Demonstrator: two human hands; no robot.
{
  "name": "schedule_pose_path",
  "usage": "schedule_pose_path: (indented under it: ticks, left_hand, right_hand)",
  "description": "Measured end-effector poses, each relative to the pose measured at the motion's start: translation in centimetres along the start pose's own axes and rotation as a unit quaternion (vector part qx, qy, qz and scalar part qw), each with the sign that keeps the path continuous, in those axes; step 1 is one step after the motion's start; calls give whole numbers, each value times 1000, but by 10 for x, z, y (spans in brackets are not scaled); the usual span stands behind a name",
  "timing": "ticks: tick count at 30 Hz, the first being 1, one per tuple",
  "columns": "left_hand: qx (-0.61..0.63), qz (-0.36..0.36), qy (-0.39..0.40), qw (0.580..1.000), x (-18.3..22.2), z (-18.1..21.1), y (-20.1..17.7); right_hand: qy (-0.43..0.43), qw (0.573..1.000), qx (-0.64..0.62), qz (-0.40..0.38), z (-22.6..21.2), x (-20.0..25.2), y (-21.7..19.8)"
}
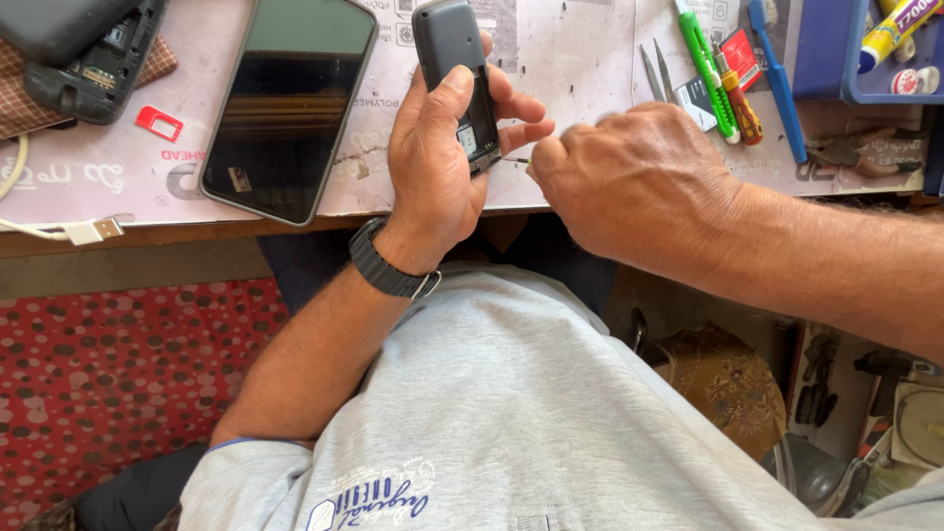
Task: The person disassembles a black mobile phone using a screwdriver and tweezers. They remove the back cover, unscrew internal components, and carefully lift the screen assembly to expose the motherboard. The person then uses a small brush to clean the internal circuitry and connectors.
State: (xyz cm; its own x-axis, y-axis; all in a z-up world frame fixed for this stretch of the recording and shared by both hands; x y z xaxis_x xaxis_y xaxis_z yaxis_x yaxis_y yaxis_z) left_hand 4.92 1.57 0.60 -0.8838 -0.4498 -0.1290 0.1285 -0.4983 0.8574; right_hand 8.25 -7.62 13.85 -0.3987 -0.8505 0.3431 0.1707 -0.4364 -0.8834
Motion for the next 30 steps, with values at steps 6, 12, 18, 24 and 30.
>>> schedule_pose_path:
  ticks: [6,12,18,24,30]
  left_hand:
    - [-5,13,0,1000,1,2,-1]
    - [7,3,7,1000,2,1,0]
    - [-17,10,7,1000,2,0,-1]
    - [0,5,11,1000,1,3,3]
    - [1,3,10,1000,1,2,2]
  right_hand:
    - [-99,972,84,197,-10,16,-16]
    - [63,990,-18,-124,6,2,23]
    - [-72,981,78,160,-8,12,-3]
    - [18,996,-7,88,0,7,-4]
    - [-30,991,-24,132,-3,7,-12]
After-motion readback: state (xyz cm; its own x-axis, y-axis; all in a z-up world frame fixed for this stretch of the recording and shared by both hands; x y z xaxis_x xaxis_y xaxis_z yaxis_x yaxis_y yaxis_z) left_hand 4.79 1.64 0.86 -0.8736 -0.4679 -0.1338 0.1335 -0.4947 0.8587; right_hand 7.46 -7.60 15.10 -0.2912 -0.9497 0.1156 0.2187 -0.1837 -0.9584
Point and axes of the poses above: each hand's wrist, its own x-axis away from the middle knuckle, its own y-axis out of the palm, z = x × y, the point moved 5 cm from there along -x, towards the middle knuckle, and after that the axes turned 10 degrees about y, right-handed, at the moved point
